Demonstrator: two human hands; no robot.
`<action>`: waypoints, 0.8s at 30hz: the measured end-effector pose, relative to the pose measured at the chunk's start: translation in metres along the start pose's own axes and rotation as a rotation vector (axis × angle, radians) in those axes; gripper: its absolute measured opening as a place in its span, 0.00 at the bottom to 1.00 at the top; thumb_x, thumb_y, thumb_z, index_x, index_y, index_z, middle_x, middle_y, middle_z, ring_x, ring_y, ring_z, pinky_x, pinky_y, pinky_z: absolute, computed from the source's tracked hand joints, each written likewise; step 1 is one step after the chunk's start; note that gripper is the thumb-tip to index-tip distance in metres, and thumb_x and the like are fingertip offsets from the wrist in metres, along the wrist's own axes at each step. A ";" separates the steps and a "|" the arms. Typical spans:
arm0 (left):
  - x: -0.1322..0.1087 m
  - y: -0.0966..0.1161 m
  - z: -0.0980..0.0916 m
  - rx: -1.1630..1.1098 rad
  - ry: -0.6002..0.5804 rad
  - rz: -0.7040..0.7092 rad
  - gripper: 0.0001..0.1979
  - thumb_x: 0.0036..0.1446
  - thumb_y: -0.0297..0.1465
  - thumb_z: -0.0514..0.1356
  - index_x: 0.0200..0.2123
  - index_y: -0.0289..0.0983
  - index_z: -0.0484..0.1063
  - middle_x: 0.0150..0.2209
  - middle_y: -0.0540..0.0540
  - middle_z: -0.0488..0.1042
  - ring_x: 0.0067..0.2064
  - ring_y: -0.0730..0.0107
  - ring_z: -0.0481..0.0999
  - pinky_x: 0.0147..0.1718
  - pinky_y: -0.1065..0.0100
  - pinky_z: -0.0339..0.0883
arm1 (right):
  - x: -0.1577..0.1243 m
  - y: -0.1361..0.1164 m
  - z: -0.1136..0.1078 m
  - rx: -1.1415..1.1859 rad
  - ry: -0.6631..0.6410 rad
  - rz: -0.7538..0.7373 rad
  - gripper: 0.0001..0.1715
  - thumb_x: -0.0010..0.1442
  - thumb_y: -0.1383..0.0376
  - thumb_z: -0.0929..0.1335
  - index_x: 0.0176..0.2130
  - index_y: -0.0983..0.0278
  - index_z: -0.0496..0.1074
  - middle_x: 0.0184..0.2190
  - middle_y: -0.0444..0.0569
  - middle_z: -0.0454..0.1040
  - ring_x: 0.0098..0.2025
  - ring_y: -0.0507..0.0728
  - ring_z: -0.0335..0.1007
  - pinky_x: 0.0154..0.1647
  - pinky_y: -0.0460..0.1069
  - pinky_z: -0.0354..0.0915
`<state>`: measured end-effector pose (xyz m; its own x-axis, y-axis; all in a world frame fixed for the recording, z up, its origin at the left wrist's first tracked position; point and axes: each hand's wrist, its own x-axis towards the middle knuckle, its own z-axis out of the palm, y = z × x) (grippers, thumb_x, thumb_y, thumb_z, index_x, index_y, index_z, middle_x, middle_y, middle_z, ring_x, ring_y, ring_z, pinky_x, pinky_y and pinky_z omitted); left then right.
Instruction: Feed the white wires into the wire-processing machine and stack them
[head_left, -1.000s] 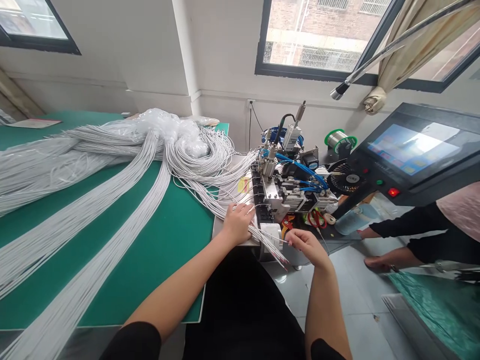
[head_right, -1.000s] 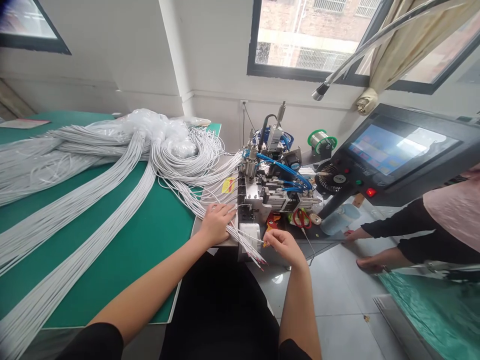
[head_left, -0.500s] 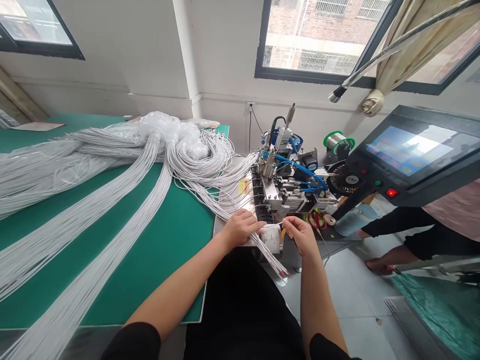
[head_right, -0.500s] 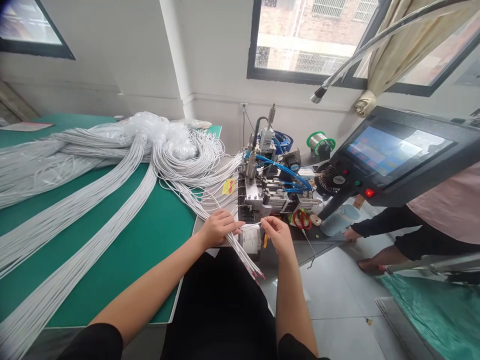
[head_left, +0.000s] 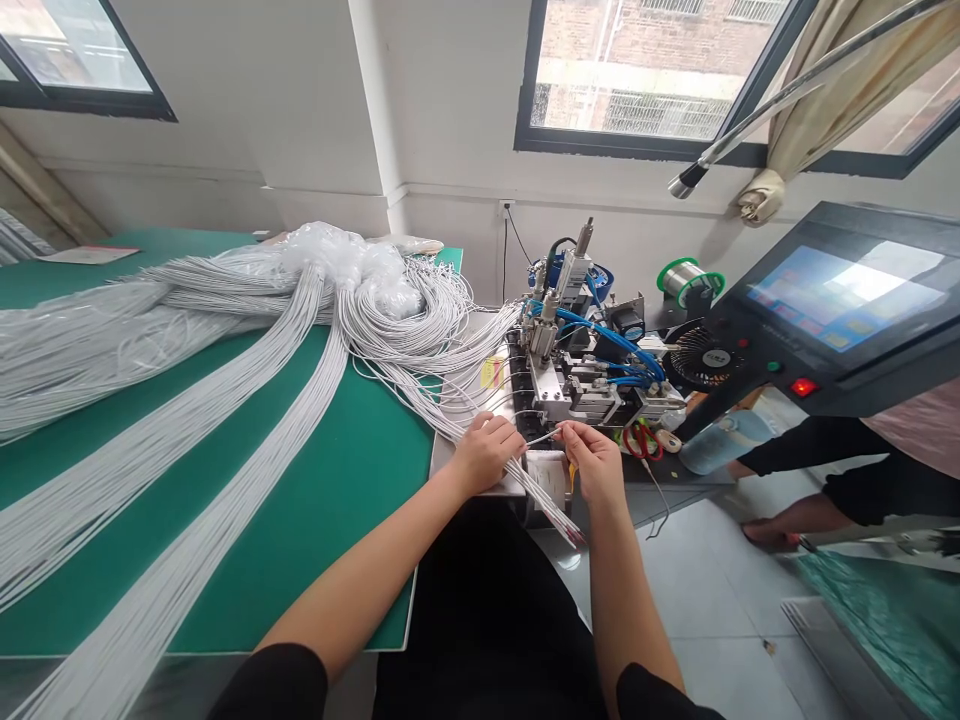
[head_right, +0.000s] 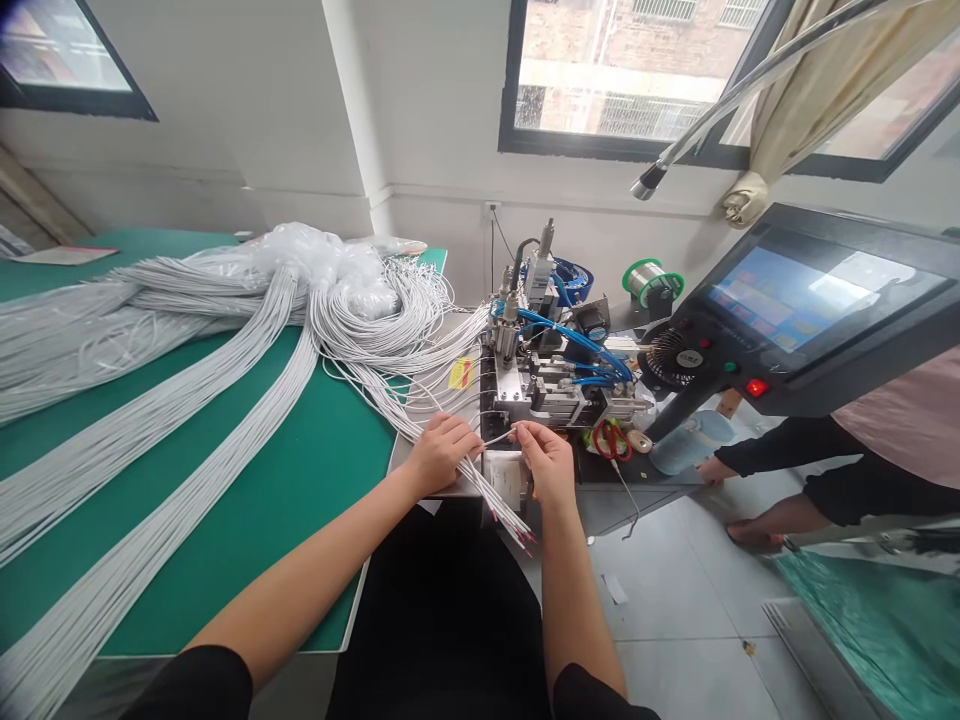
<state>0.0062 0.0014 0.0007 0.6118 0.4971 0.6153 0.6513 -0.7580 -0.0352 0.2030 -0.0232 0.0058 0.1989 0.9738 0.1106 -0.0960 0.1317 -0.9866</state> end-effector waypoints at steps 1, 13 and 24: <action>0.000 0.000 0.001 0.003 -0.004 -0.001 0.12 0.65 0.29 0.50 0.31 0.37 0.69 0.30 0.48 0.72 0.37 0.68 0.69 0.45 0.62 0.54 | 0.000 -0.001 -0.002 -0.005 -0.023 0.014 0.20 0.49 0.52 0.73 0.35 0.65 0.78 0.26 0.48 0.76 0.18 0.47 0.52 0.17 0.45 0.47; -0.001 -0.001 0.001 0.041 -0.027 0.026 0.22 0.51 0.17 0.51 0.47 0.39 0.69 0.33 0.48 0.73 0.41 0.66 0.71 0.49 0.59 0.51 | 0.012 0.012 -0.018 -0.519 -0.023 -0.081 0.16 0.51 0.54 0.69 0.29 0.65 0.74 0.25 0.49 0.75 0.26 0.55 0.66 0.28 0.48 0.61; 0.000 0.001 0.003 0.009 -0.061 -0.063 0.23 0.48 0.16 0.52 0.45 0.40 0.71 0.35 0.47 0.75 0.46 0.63 0.71 0.53 0.54 0.50 | 0.026 0.036 -0.024 -0.443 -0.141 -0.044 0.17 0.54 0.53 0.65 0.25 0.63 0.65 0.21 0.43 0.63 0.25 0.52 0.58 0.27 0.46 0.56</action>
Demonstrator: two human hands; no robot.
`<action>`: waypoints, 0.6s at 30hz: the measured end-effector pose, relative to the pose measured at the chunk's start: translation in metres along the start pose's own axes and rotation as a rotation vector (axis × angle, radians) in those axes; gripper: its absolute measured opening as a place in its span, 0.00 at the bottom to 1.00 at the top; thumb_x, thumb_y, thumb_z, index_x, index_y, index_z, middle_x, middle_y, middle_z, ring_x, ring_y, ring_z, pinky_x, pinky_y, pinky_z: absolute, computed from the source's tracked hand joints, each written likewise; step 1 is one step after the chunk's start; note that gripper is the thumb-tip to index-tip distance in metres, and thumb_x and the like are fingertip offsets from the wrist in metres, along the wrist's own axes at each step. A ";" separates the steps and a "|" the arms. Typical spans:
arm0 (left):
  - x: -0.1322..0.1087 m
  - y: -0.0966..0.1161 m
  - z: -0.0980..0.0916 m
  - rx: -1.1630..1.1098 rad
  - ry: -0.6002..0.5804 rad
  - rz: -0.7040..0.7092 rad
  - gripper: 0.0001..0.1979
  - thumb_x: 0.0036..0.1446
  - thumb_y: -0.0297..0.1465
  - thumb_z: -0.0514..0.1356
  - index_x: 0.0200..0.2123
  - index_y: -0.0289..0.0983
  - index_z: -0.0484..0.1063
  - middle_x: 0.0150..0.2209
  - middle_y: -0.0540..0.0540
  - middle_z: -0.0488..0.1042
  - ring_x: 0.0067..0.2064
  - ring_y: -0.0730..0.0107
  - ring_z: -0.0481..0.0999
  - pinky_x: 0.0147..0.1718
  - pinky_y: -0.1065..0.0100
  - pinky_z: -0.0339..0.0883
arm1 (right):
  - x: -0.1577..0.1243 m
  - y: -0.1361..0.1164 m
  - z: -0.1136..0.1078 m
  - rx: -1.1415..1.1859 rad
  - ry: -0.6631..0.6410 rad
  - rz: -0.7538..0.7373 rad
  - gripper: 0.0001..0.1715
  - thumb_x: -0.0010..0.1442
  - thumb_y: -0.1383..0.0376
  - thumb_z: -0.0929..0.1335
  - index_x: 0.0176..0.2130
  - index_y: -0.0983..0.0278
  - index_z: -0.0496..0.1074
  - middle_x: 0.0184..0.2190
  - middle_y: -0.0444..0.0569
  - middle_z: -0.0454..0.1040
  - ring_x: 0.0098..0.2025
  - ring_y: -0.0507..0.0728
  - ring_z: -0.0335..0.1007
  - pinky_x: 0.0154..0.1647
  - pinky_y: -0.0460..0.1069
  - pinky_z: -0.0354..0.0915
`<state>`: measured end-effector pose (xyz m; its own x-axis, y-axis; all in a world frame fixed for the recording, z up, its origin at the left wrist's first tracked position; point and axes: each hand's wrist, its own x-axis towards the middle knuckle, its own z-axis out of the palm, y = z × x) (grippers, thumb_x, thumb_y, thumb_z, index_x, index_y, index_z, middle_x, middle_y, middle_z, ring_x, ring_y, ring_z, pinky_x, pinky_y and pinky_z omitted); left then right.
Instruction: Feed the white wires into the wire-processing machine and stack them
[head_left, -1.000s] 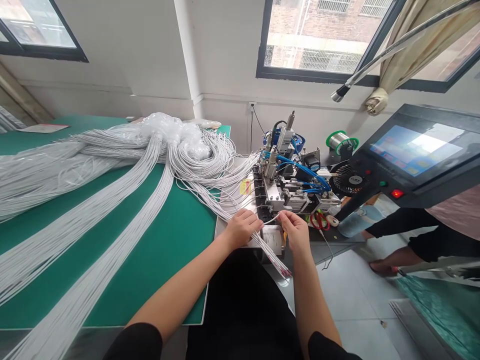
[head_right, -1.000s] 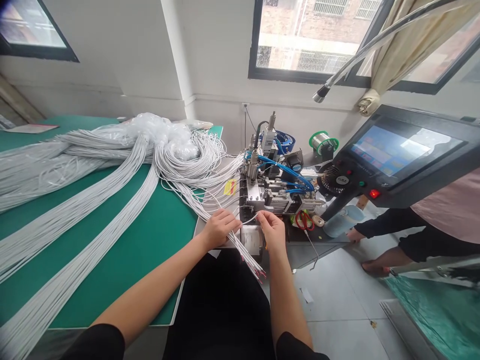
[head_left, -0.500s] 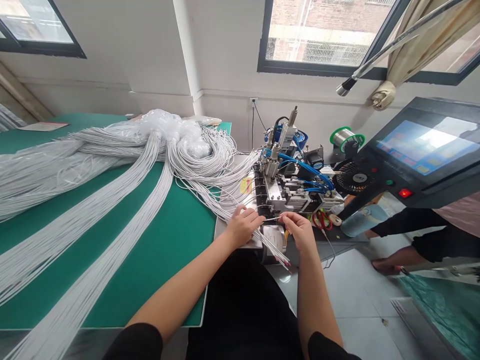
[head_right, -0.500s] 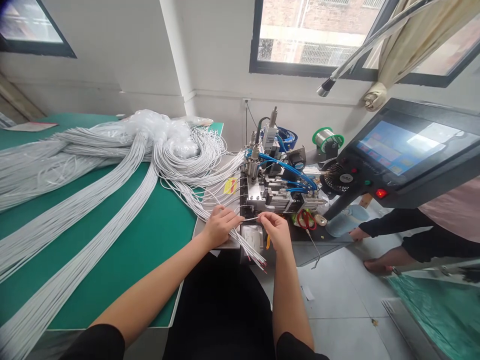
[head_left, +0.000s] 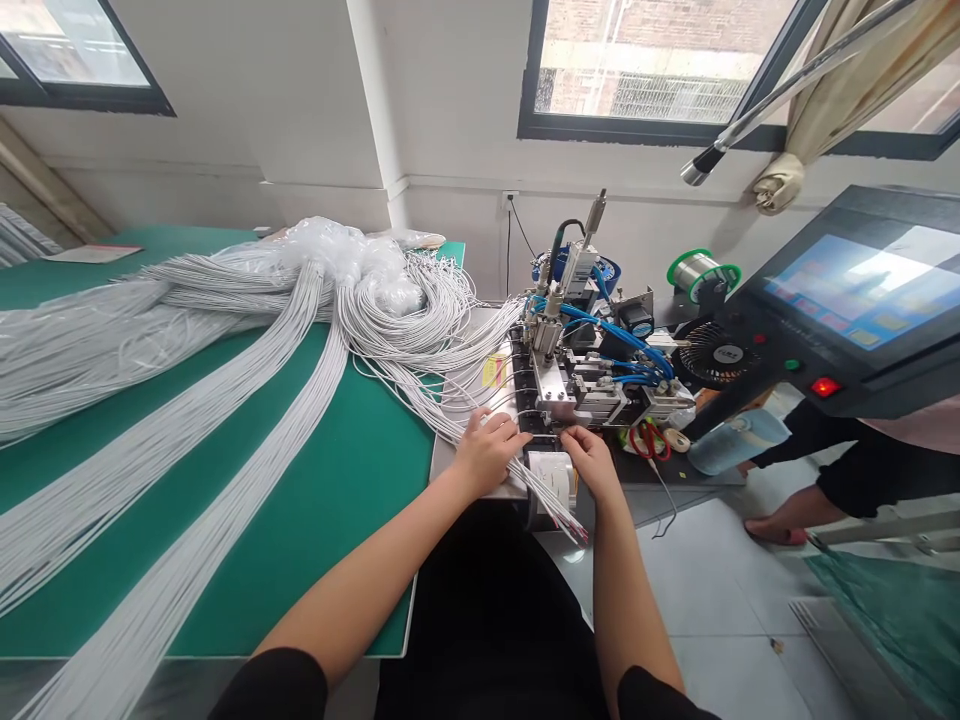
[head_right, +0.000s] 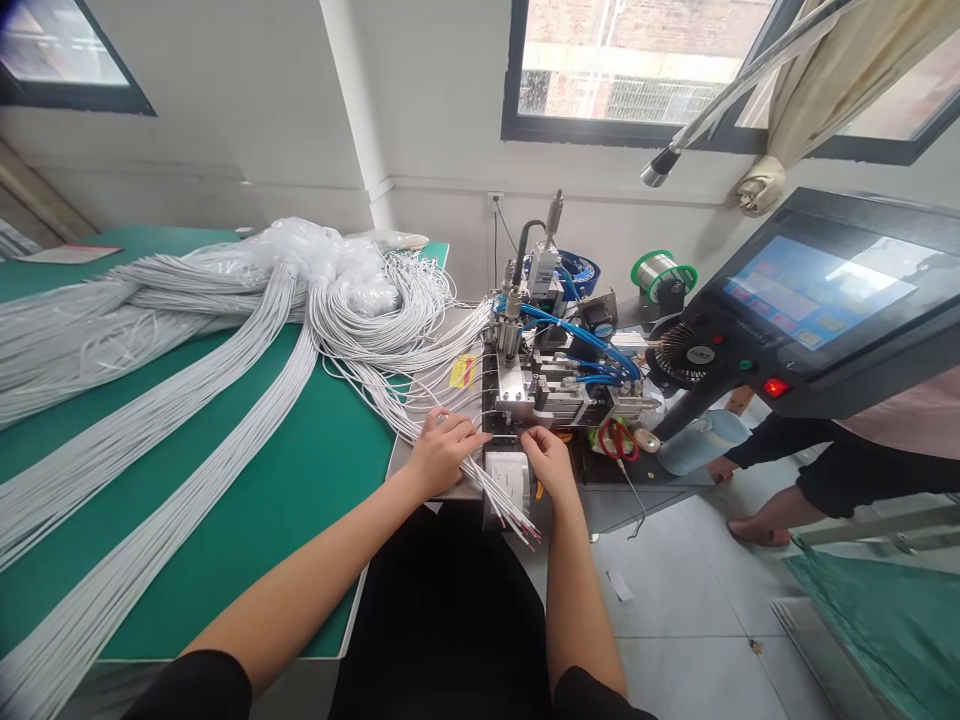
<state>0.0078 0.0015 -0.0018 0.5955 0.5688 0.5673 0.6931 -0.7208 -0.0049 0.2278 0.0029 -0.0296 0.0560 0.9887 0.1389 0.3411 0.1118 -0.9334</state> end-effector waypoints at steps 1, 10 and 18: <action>0.000 0.000 0.000 -0.001 0.002 -0.013 0.23 0.48 0.16 0.52 0.45 0.41 0.72 0.35 0.47 0.75 0.46 0.63 0.71 0.53 0.53 0.49 | 0.001 0.003 0.001 0.051 -0.020 0.010 0.17 0.54 0.53 0.65 0.24 0.63 0.64 0.20 0.42 0.62 0.24 0.52 0.57 0.26 0.46 0.55; -0.001 0.001 0.000 -0.011 -0.021 -0.055 0.22 0.49 0.17 0.54 0.45 0.42 0.73 0.36 0.47 0.76 0.48 0.61 0.70 0.56 0.50 0.45 | 0.003 0.013 0.013 0.407 -0.004 0.224 0.17 0.47 0.55 0.69 0.21 0.62 0.60 0.16 0.37 0.54 0.19 0.48 0.47 0.20 0.45 0.46; 0.000 0.002 -0.004 -0.032 -0.049 -0.058 0.22 0.47 0.18 0.54 0.45 0.41 0.73 0.37 0.46 0.76 0.48 0.61 0.70 0.56 0.50 0.46 | -0.012 0.014 0.005 0.293 0.091 0.172 0.22 0.48 0.48 0.71 0.23 0.64 0.66 0.18 0.41 0.61 0.21 0.49 0.53 0.22 0.45 0.52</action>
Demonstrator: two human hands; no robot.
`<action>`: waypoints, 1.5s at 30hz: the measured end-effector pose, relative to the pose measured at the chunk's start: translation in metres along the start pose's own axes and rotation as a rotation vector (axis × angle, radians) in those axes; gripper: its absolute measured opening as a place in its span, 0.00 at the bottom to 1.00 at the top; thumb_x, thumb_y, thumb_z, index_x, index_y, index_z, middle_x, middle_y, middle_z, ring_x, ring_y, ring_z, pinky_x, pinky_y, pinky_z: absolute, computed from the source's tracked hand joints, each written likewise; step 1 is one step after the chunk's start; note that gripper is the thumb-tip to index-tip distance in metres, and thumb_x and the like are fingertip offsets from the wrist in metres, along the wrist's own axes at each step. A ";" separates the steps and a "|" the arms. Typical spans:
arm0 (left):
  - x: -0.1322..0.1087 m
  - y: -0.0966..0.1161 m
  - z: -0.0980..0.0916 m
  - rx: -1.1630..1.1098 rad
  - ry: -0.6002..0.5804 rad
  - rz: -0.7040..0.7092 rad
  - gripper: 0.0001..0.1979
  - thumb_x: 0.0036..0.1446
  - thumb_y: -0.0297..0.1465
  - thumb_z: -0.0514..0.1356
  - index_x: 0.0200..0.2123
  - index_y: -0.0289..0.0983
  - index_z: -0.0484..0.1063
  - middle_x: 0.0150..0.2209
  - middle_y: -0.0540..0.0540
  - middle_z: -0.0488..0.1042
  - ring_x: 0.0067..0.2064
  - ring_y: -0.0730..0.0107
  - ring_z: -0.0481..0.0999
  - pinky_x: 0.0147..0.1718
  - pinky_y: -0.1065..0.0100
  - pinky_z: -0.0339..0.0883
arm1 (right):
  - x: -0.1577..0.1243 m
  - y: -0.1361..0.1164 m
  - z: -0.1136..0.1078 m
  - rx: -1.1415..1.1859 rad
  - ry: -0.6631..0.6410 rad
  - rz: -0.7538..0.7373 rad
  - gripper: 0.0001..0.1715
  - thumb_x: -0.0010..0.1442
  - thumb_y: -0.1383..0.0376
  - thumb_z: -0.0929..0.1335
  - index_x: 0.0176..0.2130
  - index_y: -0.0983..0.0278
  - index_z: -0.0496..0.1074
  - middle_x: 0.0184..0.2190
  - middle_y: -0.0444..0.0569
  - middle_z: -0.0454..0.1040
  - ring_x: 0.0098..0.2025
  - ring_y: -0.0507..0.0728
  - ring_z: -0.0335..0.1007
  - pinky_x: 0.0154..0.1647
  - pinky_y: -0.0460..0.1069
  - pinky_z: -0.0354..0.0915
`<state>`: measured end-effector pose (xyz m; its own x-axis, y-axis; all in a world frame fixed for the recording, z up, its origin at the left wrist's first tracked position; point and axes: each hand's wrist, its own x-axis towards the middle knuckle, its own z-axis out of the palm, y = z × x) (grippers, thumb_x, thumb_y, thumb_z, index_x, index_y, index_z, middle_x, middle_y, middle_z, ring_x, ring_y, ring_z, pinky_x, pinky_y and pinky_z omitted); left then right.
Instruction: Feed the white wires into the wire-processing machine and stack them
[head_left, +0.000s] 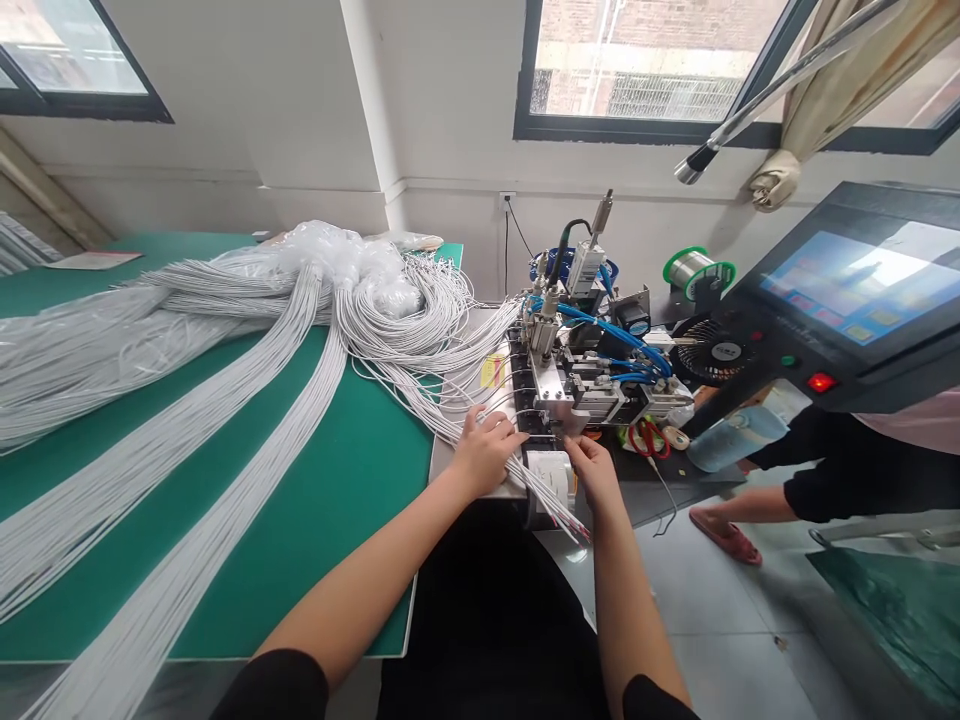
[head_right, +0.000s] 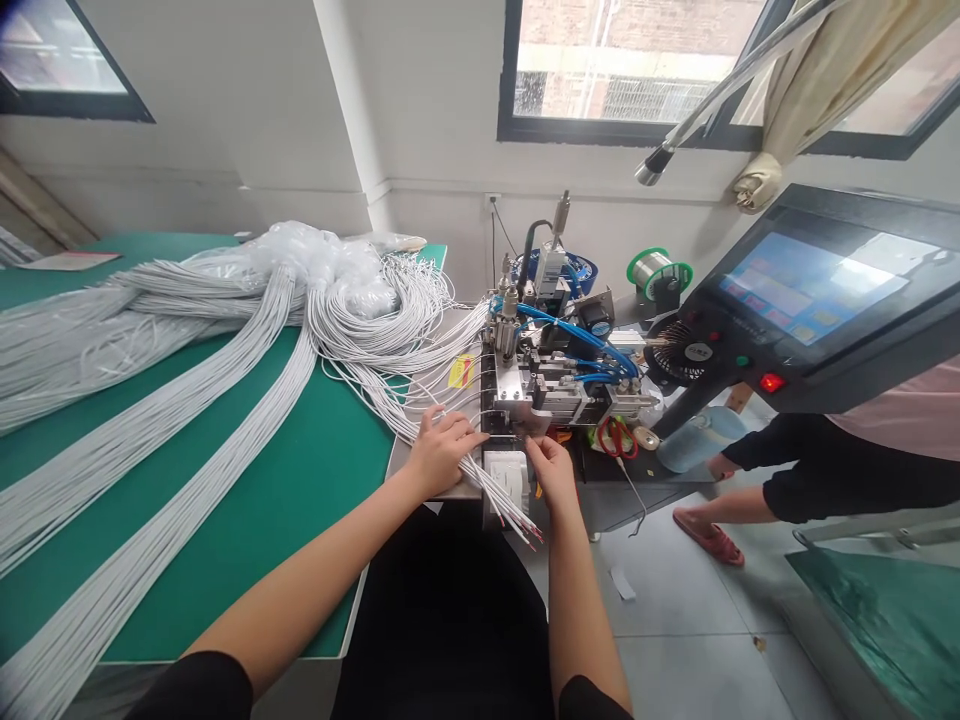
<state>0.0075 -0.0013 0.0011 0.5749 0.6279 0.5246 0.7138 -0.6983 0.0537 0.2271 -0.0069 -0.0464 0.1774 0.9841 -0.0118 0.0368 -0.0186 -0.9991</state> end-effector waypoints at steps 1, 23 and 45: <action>0.000 0.000 0.000 -0.002 -0.004 -0.002 0.23 0.47 0.18 0.54 0.45 0.41 0.73 0.37 0.46 0.76 0.48 0.60 0.70 0.56 0.49 0.46 | -0.003 -0.002 -0.003 -0.035 0.020 -0.028 0.22 0.49 0.48 0.70 0.23 0.64 0.67 0.19 0.41 0.62 0.22 0.50 0.54 0.23 0.45 0.53; -0.004 -0.006 0.007 -0.029 0.037 0.105 0.22 0.55 0.16 0.50 0.46 0.43 0.72 0.40 0.50 0.78 0.44 0.69 0.74 0.59 0.53 0.44 | -0.056 -0.058 -0.029 -0.538 -0.149 -0.271 0.18 0.60 0.51 0.66 0.32 0.63 0.74 0.26 0.47 0.73 0.26 0.54 0.64 0.26 0.48 0.60; -0.004 -0.007 0.007 -0.023 0.016 0.128 0.20 0.52 0.19 0.51 0.45 0.43 0.71 0.35 0.50 0.77 0.37 0.70 0.74 0.55 0.57 0.48 | -0.044 -0.048 -0.008 -0.243 0.174 -0.343 0.17 0.55 0.53 0.71 0.35 0.63 0.78 0.33 0.51 0.78 0.34 0.58 0.72 0.36 0.51 0.68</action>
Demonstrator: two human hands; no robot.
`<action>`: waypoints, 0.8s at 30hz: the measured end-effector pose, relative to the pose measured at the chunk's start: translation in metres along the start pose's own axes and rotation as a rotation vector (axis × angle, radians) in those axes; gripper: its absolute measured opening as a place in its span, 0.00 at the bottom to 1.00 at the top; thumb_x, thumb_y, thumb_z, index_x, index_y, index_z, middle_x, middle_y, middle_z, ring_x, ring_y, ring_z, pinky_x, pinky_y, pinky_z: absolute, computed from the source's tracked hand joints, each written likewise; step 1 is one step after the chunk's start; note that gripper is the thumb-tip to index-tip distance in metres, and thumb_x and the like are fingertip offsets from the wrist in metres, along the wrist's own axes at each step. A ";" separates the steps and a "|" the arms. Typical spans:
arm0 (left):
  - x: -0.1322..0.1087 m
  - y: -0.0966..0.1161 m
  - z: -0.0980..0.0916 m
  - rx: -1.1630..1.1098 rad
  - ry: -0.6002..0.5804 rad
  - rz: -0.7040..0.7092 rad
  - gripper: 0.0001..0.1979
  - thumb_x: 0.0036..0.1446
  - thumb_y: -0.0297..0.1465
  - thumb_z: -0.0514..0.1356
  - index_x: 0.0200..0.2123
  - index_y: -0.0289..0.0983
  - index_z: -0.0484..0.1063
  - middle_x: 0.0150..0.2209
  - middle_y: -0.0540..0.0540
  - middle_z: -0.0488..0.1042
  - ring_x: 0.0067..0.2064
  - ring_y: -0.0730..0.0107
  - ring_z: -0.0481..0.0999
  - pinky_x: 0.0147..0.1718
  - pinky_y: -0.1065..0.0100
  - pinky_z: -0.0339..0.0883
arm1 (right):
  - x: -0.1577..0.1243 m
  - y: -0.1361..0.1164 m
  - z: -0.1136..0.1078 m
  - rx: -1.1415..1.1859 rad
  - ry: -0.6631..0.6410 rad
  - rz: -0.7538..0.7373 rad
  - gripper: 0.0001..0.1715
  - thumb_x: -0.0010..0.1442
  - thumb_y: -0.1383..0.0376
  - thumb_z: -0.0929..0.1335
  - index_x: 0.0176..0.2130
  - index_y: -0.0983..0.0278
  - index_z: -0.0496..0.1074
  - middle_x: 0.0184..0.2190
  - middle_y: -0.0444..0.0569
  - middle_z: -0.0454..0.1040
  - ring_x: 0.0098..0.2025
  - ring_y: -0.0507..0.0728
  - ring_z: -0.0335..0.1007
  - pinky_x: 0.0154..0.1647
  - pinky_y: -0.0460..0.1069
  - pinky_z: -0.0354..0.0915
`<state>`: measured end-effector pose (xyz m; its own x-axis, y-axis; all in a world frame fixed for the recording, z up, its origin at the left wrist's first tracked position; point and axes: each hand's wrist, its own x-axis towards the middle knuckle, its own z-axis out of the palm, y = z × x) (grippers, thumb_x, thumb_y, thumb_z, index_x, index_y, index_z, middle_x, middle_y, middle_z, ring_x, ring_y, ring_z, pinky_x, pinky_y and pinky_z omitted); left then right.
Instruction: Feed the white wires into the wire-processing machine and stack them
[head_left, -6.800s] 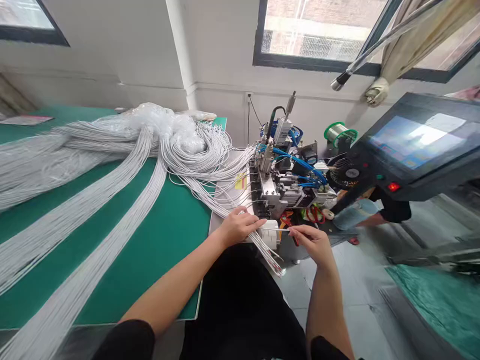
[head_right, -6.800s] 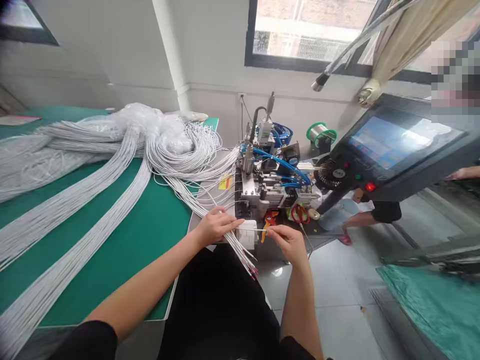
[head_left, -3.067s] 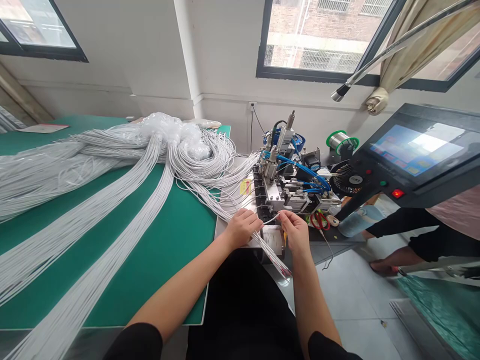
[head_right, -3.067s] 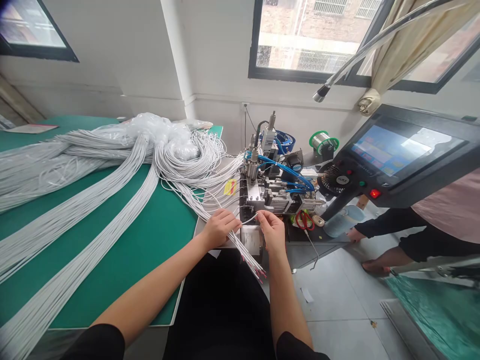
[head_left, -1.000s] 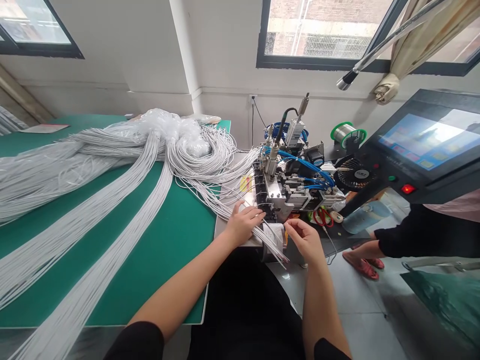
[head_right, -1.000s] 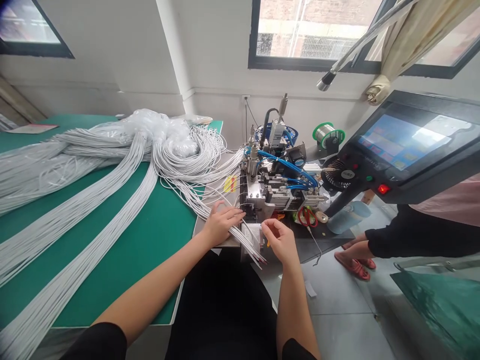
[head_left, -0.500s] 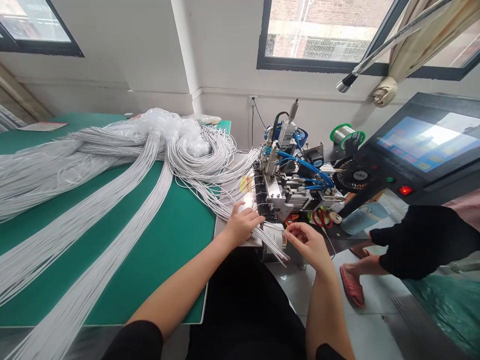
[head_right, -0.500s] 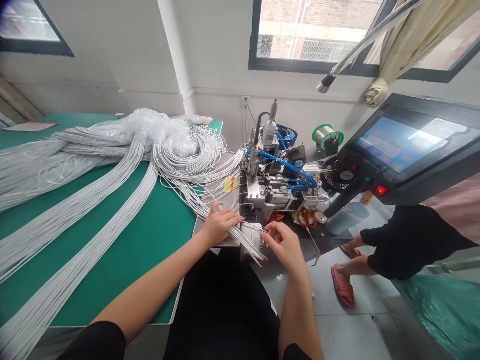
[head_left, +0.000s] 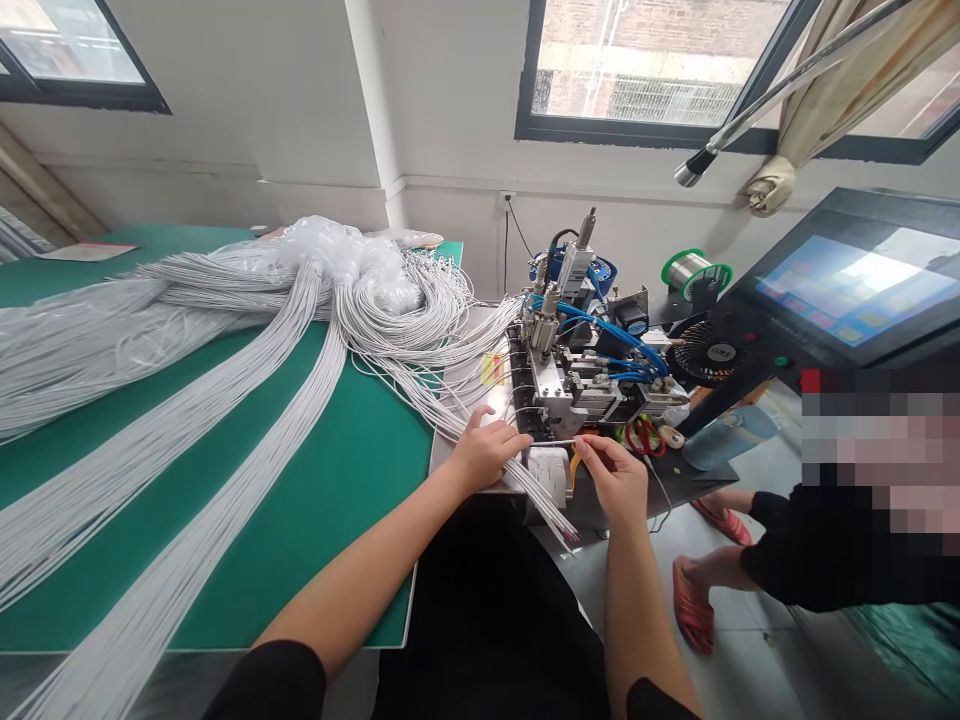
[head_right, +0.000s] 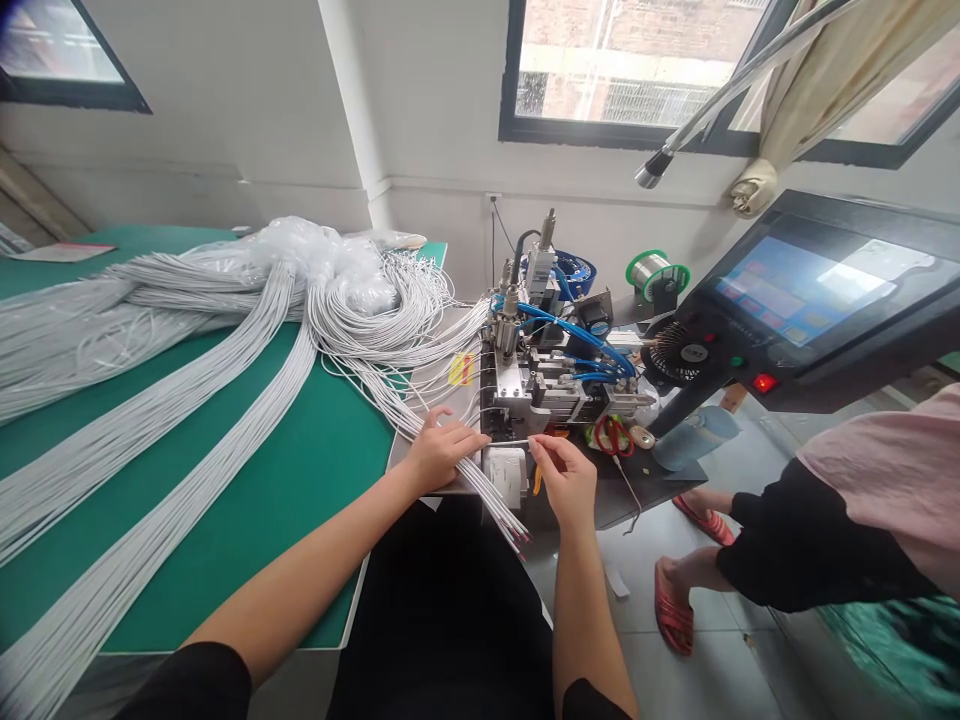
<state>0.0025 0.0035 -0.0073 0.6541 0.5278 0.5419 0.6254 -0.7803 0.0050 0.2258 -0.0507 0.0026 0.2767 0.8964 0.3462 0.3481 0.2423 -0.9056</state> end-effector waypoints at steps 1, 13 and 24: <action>0.000 0.000 0.000 -0.002 0.002 0.001 0.20 0.52 0.19 0.50 0.44 0.42 0.71 0.35 0.50 0.77 0.36 0.71 0.74 0.55 0.58 0.48 | 0.000 -0.001 0.005 0.022 0.020 0.001 0.17 0.55 0.53 0.70 0.36 0.63 0.78 0.34 0.51 0.78 0.35 0.59 0.73 0.38 0.52 0.68; 0.001 0.002 -0.002 0.052 -0.031 -0.070 0.22 0.44 0.18 0.51 0.42 0.39 0.71 0.33 0.48 0.77 0.33 0.70 0.74 0.49 0.61 0.51 | 0.004 0.009 0.021 0.184 -0.111 0.132 0.20 0.57 0.52 0.68 0.40 0.65 0.78 0.30 0.51 0.78 0.29 0.56 0.72 0.28 0.48 0.65; 0.000 0.000 0.002 0.032 -0.023 -0.074 0.21 0.49 0.19 0.51 0.46 0.39 0.70 0.32 0.48 0.76 0.33 0.68 0.74 0.47 0.59 0.52 | 0.002 0.005 0.026 0.171 0.001 0.095 0.19 0.57 0.53 0.69 0.40 0.65 0.78 0.32 0.51 0.78 0.30 0.56 0.71 0.29 0.48 0.65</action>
<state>0.0035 0.0040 -0.0089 0.6152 0.5913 0.5214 0.6853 -0.7281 0.0171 0.2049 -0.0382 -0.0072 0.3023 0.9178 0.2576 0.1631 0.2164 -0.9626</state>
